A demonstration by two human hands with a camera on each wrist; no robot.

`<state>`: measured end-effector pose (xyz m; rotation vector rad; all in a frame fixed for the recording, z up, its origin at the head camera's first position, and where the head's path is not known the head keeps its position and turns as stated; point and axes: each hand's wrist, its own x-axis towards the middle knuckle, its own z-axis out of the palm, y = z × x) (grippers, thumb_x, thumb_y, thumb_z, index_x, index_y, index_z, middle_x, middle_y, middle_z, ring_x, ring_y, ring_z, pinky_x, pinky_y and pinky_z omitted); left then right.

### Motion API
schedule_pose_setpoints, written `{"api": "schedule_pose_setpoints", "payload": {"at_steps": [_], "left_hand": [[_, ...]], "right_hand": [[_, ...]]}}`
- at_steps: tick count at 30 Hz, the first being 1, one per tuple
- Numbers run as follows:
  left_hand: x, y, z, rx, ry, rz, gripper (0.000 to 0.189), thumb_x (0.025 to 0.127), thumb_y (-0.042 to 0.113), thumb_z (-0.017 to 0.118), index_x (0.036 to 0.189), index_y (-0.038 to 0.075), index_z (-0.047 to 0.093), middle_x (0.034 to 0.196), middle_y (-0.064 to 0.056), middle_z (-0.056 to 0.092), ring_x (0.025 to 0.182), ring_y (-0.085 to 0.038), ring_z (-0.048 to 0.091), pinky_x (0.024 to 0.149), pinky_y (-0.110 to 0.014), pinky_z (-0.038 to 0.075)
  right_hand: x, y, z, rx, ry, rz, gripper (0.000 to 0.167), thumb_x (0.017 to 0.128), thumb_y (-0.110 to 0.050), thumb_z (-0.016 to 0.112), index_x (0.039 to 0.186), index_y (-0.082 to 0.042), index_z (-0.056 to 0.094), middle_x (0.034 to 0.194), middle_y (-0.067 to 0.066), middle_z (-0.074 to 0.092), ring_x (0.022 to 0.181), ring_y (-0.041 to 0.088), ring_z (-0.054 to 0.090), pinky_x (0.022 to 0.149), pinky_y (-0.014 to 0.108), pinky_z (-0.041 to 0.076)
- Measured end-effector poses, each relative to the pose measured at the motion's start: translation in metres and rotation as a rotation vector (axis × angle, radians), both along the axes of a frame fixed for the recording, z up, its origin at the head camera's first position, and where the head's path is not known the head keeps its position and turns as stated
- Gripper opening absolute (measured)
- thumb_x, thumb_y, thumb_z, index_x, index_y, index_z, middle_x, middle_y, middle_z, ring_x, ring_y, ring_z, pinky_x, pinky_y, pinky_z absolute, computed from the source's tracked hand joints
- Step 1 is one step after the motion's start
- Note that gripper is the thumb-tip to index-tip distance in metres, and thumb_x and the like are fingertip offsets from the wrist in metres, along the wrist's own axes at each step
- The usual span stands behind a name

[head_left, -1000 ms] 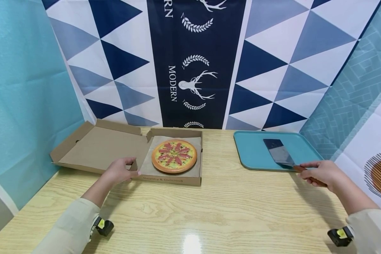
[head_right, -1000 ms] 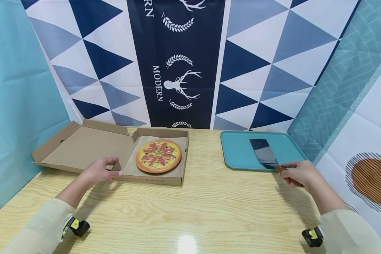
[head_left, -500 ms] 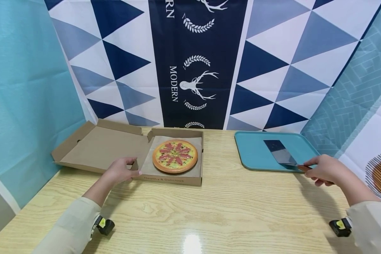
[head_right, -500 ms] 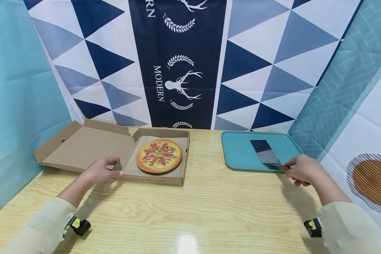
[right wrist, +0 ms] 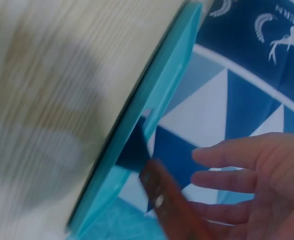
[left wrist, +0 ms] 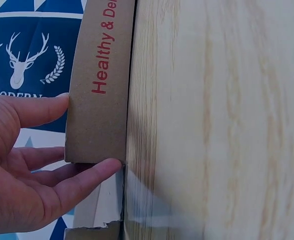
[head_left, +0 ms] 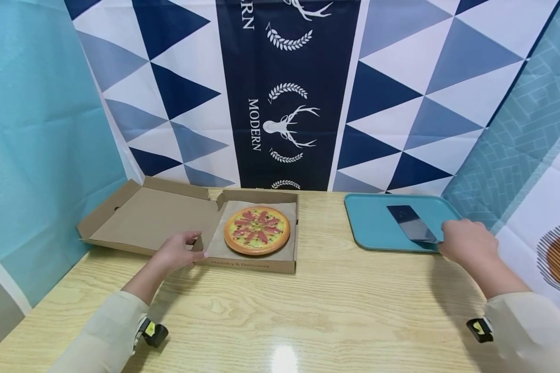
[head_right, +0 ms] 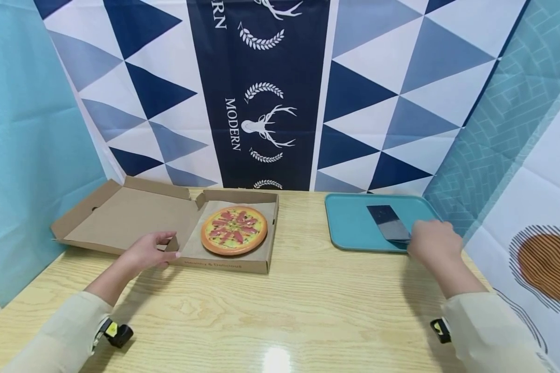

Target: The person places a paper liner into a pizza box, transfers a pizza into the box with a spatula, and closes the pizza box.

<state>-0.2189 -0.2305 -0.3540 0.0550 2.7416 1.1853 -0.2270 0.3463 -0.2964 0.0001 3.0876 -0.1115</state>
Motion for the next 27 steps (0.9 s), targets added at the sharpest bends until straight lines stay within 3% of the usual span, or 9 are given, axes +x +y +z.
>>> {"api": "schedule_pose_setpoints", "payload": {"at_steps": [3,8,17,27], "left_hand": [[0.001,-0.001,-0.001,0.019,-0.001,0.009,0.071,0.090,0.012,0.070,0.146,-0.009,0.032,0.138,-0.037,0.042,0.073,-0.025,0.067,0.094,-0.053,0.047],[0.002,-0.002,-0.002,0.029,0.005,0.011,0.072,0.089,0.012,0.071,0.146,-0.010,0.032,0.137,-0.037,0.042,0.074,-0.025,0.067,0.091,-0.051,0.049],[0.003,-0.001,-0.003,0.029,0.012,0.049,0.072,0.089,0.013,0.071,0.146,-0.008,0.033,0.137,-0.036,0.043,0.084,-0.030,0.068,0.086,-0.048,0.053],[0.003,-0.001,-0.005,0.060,0.014,0.070,0.070,0.090,0.015,0.070,0.144,-0.012,0.034,0.136,-0.035,0.044,0.097,-0.036,0.066,0.083,-0.043,0.055]], "right_hand": [[-0.004,-0.015,-0.001,0.009,0.085,0.046,0.023,0.082,-0.008,0.066,0.098,0.008,0.064,0.089,0.029,0.060,0.080,0.048,0.054,0.053,0.049,0.047],[-0.010,-0.043,-0.005,-0.020,0.108,0.096,0.043,0.085,-0.015,0.071,0.118,0.011,0.061,0.115,0.034,0.059,0.097,0.051,0.057,0.065,0.054,0.051],[-0.023,-0.094,-0.014,-0.146,0.077,0.186,0.040,0.089,-0.019,0.070,0.117,0.008,0.064,0.109,0.028,0.065,0.091,0.040,0.063,0.069,0.051,0.053],[-0.061,-0.152,-0.027,-0.343,0.085,0.227,0.033,0.091,-0.018,0.066,0.113,0.006,0.067,0.103,0.022,0.067,0.096,0.036,0.063,0.081,0.048,0.051]]}}
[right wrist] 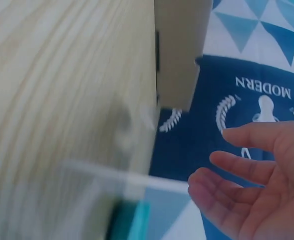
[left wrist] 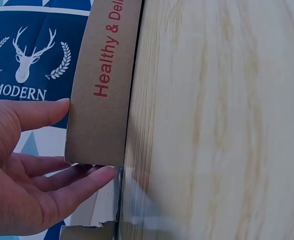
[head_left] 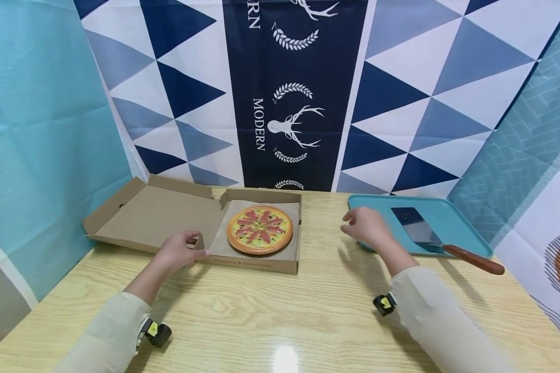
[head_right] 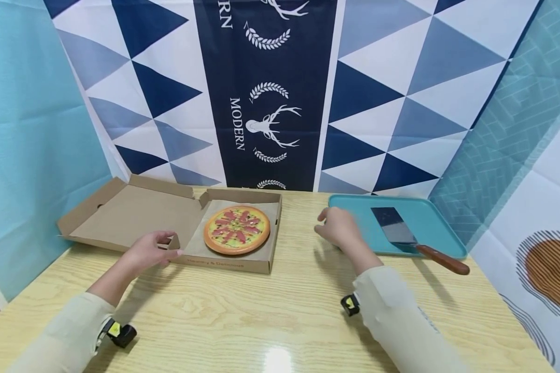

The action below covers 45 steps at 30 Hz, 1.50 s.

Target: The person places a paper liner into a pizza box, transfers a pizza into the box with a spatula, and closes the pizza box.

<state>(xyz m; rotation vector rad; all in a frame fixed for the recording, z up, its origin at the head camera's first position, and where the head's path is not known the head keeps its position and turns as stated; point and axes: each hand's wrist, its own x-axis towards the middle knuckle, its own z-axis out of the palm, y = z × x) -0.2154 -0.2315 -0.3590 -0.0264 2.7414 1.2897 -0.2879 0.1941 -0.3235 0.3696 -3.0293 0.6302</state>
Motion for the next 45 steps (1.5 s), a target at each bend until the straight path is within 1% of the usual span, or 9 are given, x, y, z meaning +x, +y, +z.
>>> {"api": "schedule_pose_setpoints", "payload": {"at_steps": [8,15,22,29,35,37,39,42,45], "left_hand": [[0.000,-0.003,0.010,0.065,0.030,0.021,0.067,0.093,0.016,0.067,0.144,-0.013,0.033,0.142,-0.032,0.040,0.121,-0.044,0.051,0.091,-0.044,0.051],[-0.002,-0.014,0.026,0.152,0.076,0.157,0.064,0.094,0.019,0.065,0.146,-0.004,0.036,0.145,-0.029,0.038,0.129,-0.043,0.042,0.103,-0.048,0.041],[-0.002,-0.034,0.037,0.371,0.121,0.398,0.059,0.097,0.018,0.059,0.146,-0.003,0.035,0.147,-0.022,0.034,0.130,-0.034,0.041,0.106,-0.042,0.040],[0.000,-0.057,0.041,0.539,0.164,0.648,0.050,0.096,0.019,0.061,0.141,0.004,0.044,0.121,-0.002,0.043,0.124,-0.026,0.046,0.104,-0.037,0.042],[0.003,-0.071,0.038,0.693,0.154,0.826,0.040,0.094,0.015,0.062,0.132,0.014,0.050,0.150,-0.006,0.033,0.081,-0.009,0.056,0.079,-0.021,0.051],[0.005,-0.074,0.035,0.733,0.154,0.871,0.055,0.094,0.014,0.061,0.144,0.012,0.038,0.158,-0.006,0.019,0.079,-0.006,0.051,0.070,-0.018,0.045],[0.007,-0.078,0.033,0.795,0.134,0.906,0.074,0.096,0.015,0.059,0.155,0.013,0.014,0.161,-0.004,0.003,0.107,-0.011,0.052,0.083,-0.018,0.045],[0.009,-0.084,0.030,0.907,0.097,0.942,0.093,0.096,0.016,0.055,0.152,0.018,-0.018,0.159,-0.002,-0.020,0.145,-0.013,0.007,0.108,-0.021,0.028],[0.009,-0.089,0.029,1.010,0.057,0.953,0.099,0.097,0.015,0.052,0.146,0.019,-0.034,0.156,0.003,-0.031,0.143,-0.011,-0.020,0.114,-0.024,0.010]], "right_hand": [[-0.020,-0.045,-0.020,-0.489,-0.208,0.010,0.046,0.092,-0.010,0.062,0.131,0.011,0.052,0.117,0.030,0.061,0.091,0.039,0.066,0.069,0.037,0.058],[-0.032,-0.076,-0.032,-0.823,-0.387,-0.061,0.059,0.094,-0.004,0.055,0.146,0.009,0.031,0.115,0.026,0.050,0.092,0.033,0.058,0.077,0.042,0.058],[-0.038,-0.088,-0.035,-0.799,-0.394,-0.108,0.062,0.092,-0.001,0.055,0.149,0.003,0.031,0.090,0.016,0.055,0.074,0.020,0.059,0.075,0.042,0.058],[-0.041,-0.090,-0.039,-0.785,-0.383,-0.109,0.066,0.089,0.006,0.056,0.150,-0.001,0.033,0.082,0.011,0.056,0.063,0.017,0.057,0.068,0.039,0.059],[-0.041,-0.091,-0.041,-0.770,-0.372,-0.110,0.066,0.089,0.006,0.055,0.151,-0.003,0.032,0.083,0.013,0.057,0.063,0.016,0.058,0.066,0.037,0.059],[-0.041,-0.092,-0.041,-0.762,-0.367,-0.112,0.066,0.089,0.006,0.055,0.151,-0.003,0.033,0.082,0.013,0.057,0.063,0.016,0.058,0.065,0.036,0.059],[-0.041,-0.093,-0.041,-0.756,-0.367,-0.113,0.066,0.089,0.006,0.056,0.151,-0.004,0.033,0.082,0.012,0.057,0.064,0.016,0.058,0.065,0.036,0.059],[-0.040,-0.094,-0.041,-0.751,-0.371,-0.114,0.067,0.089,0.006,0.056,0.151,-0.003,0.033,0.082,0.013,0.057,0.065,0.017,0.058,0.064,0.036,0.059],[-0.040,-0.095,-0.042,-0.746,-0.379,-0.116,0.067,0.089,0.006,0.056,0.151,-0.003,0.032,0.084,0.014,0.057,0.067,0.018,0.058,0.065,0.036,0.059]]}}
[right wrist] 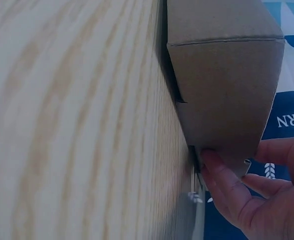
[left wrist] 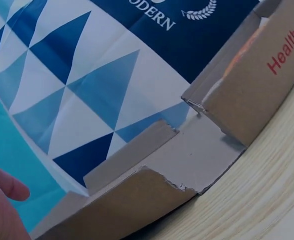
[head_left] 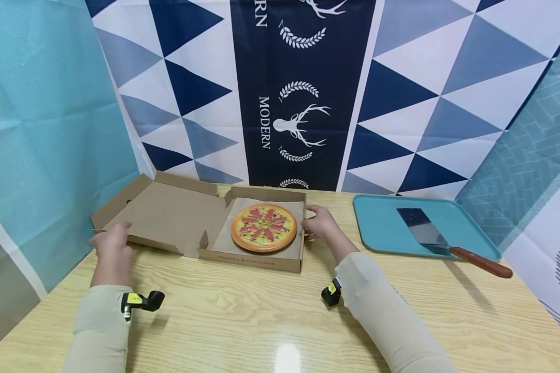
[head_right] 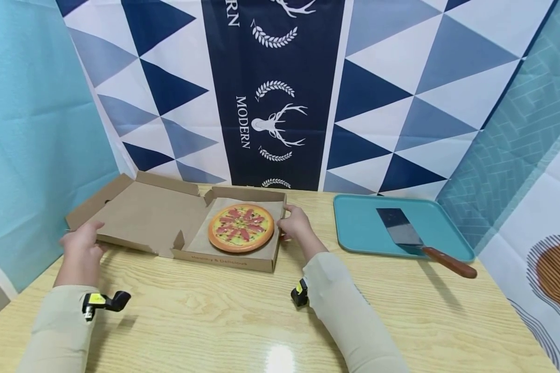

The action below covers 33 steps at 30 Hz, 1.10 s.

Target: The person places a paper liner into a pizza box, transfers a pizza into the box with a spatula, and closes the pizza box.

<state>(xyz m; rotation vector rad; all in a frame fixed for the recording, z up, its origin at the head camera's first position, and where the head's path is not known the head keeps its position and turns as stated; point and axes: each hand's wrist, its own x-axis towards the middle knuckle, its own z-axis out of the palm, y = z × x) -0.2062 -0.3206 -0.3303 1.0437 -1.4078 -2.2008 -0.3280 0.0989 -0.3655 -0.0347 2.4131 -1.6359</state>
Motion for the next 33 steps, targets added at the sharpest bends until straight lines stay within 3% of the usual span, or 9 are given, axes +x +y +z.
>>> {"api": "schedule_pose_setpoints", "payload": {"at_steps": [3,7,11,17,19,24,33], "left_hand": [[-0.002,-0.003,-0.001,0.058,-0.009,-0.011,0.100,0.097,0.017,0.051,0.144,0.019,-0.037,0.157,0.005,-0.029,0.143,-0.009,-0.016,0.115,-0.026,0.015],[-0.003,-0.005,-0.002,0.144,-0.001,-0.007,0.095,0.098,0.020,0.051,0.150,0.026,-0.028,0.158,0.010,-0.022,0.144,-0.011,-0.013,0.114,-0.033,0.024],[-0.004,-0.005,0.001,0.234,0.026,0.008,0.089,0.099,0.019,0.051,0.152,0.034,-0.018,0.158,0.016,-0.016,0.145,-0.012,-0.011,0.114,-0.039,0.023],[-0.003,-0.002,0.005,0.311,0.056,0.010,0.078,0.099,0.015,0.052,0.155,0.038,0.003,0.160,0.009,0.010,0.143,-0.012,0.016,0.113,-0.047,0.022],[-0.003,-0.001,0.005,0.309,0.065,-0.003,0.076,0.099,0.013,0.052,0.155,0.038,0.007,0.159,0.007,0.014,0.142,-0.010,0.019,0.113,-0.050,0.022],[-0.002,0.003,0.006,0.251,0.117,-0.051,0.077,0.099,0.005,0.049,0.155,0.039,0.009,0.160,0.011,0.011,0.145,-0.008,0.012,0.112,-0.053,0.021],[0.000,0.013,0.009,0.116,0.156,-0.042,0.085,0.096,-0.001,0.052,0.156,0.036,0.004,0.160,0.007,0.015,0.144,-0.010,0.017,0.110,-0.055,0.027]], "right_hand": [[0.000,-0.001,0.000,-0.004,-0.009,0.000,0.066,0.090,0.006,0.055,0.152,-0.004,0.031,0.087,0.014,0.056,0.068,0.018,0.058,0.066,0.037,0.059],[0.002,-0.002,0.001,-0.020,-0.015,0.008,0.067,0.090,0.008,0.053,0.152,-0.003,0.029,0.085,0.013,0.053,0.065,0.017,0.056,0.066,0.038,0.059],[0.003,-0.003,0.002,-0.019,-0.010,0.011,0.067,0.090,0.008,0.052,0.152,-0.002,0.029,0.083,0.012,0.053,0.063,0.017,0.057,0.064,0.037,0.059],[0.003,-0.003,0.001,-0.023,-0.008,0.007,0.067,0.090,0.009,0.052,0.152,-0.002,0.029,0.079,0.010,0.052,0.061,0.016,0.056,0.065,0.039,0.059],[0.003,-0.003,0.002,-0.023,-0.011,0.011,0.067,0.090,0.009,0.051,0.152,-0.002,0.029,0.073,0.009,0.050,0.060,0.016,0.055,0.066,0.040,0.059],[0.003,-0.002,0.003,-0.011,-0.017,0.022,0.066,0.091,0.007,0.051,0.152,-0.003,0.028,0.060,0.006,0.047,0.058,0.016,0.054,0.067,0.044,0.058],[0.004,-0.001,0.003,0.003,-0.025,0.025,0.065,0.093,0.005,0.052,0.153,-0.004,0.028,0.066,0.009,0.051,0.061,0.017,0.056,0.069,0.044,0.058]]}}
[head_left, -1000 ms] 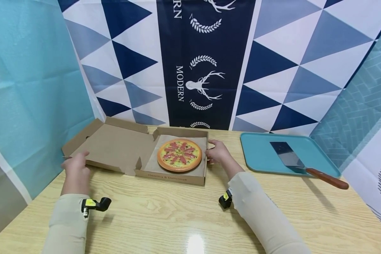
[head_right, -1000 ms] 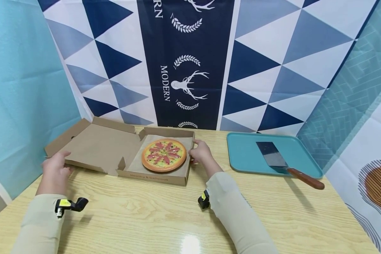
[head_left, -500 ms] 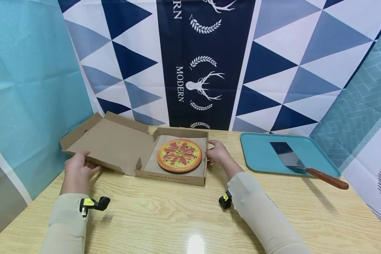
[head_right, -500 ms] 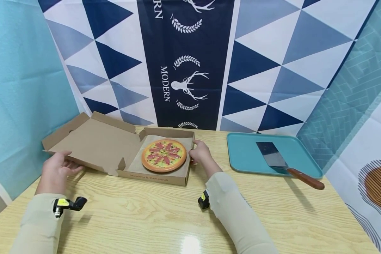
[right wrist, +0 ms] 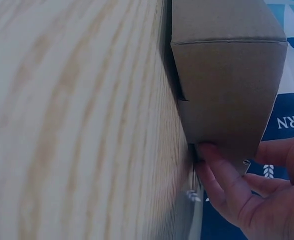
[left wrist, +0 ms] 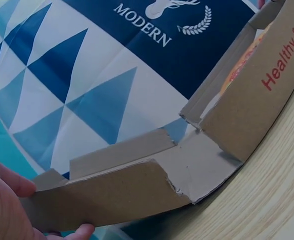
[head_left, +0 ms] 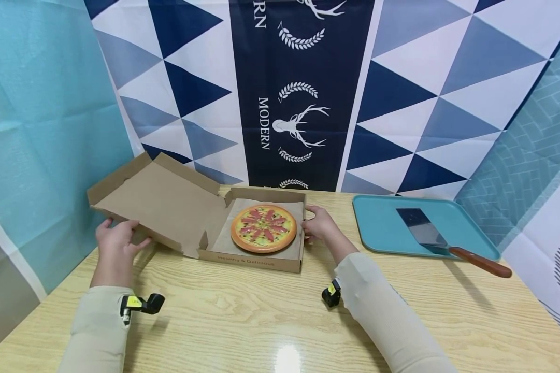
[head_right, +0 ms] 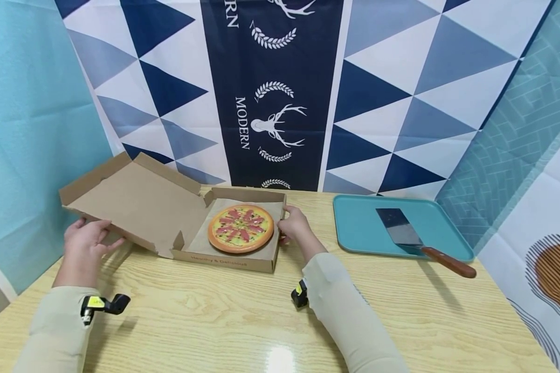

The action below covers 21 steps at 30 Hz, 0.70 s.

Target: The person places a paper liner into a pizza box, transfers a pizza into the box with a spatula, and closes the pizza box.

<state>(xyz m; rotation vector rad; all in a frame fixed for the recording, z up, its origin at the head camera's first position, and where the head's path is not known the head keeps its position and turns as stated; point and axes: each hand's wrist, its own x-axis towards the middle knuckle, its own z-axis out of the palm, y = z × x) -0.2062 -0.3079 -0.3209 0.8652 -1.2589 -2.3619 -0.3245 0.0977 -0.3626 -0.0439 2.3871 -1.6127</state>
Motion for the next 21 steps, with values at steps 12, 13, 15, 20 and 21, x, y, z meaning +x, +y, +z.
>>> {"api": "schedule_pose_setpoints", "payload": {"at_steps": [12,13,15,20,21], "left_hand": [[-0.002,0.022,0.012,-0.220,0.023,0.040,0.084,0.090,-0.003,0.063,0.152,0.030,0.017,0.136,0.002,0.038,0.125,-0.020,0.042,0.075,-0.042,0.054],[-0.003,0.025,0.012,-0.244,0.025,0.042,0.083,0.089,-0.003,0.063,0.151,0.029,0.018,0.130,0.004,0.038,0.121,-0.019,0.044,0.079,-0.045,0.054],[-0.003,0.030,0.013,-0.297,0.033,0.044,0.082,0.089,-0.004,0.063,0.150,0.029,0.020,0.122,0.005,0.037,0.114,-0.018,0.048,0.087,-0.050,0.051],[-0.002,0.039,0.014,-0.422,0.040,0.051,0.079,0.088,-0.002,0.066,0.148,0.028,0.023,0.118,0.005,0.037,0.106,-0.016,0.052,0.081,-0.042,0.054],[-0.002,0.040,0.013,-0.443,0.044,0.052,0.079,0.088,-0.002,0.067,0.147,0.027,0.024,0.118,0.005,0.037,0.106,-0.015,0.053,0.077,-0.038,0.055]], "right_hand": [[0.000,0.001,-0.002,-0.005,-0.017,-0.017,0.065,0.095,0.005,0.053,0.153,-0.007,0.028,0.083,0.014,0.053,0.073,0.021,0.059,0.072,0.044,0.058],[0.000,0.001,-0.002,-0.008,-0.017,-0.017,0.065,0.095,0.005,0.053,0.153,-0.006,0.028,0.086,0.015,0.054,0.074,0.022,0.060,0.072,0.044,0.058],[0.001,0.001,-0.001,-0.009,-0.014,-0.016,0.065,0.095,0.005,0.053,0.153,-0.006,0.027,0.088,0.016,0.054,0.075,0.023,0.060,0.072,0.044,0.058],[0.003,0.002,-0.001,0.001,-0.005,-0.010,0.064,0.094,0.005,0.053,0.152,-0.005,0.027,0.080,0.014,0.052,0.067,0.020,0.057,0.068,0.041,0.059],[0.004,0.002,-0.001,0.004,-0.003,-0.008,0.064,0.094,0.005,0.053,0.152,-0.004,0.028,0.078,0.013,0.051,0.065,0.019,0.056,0.066,0.041,0.059]]}}
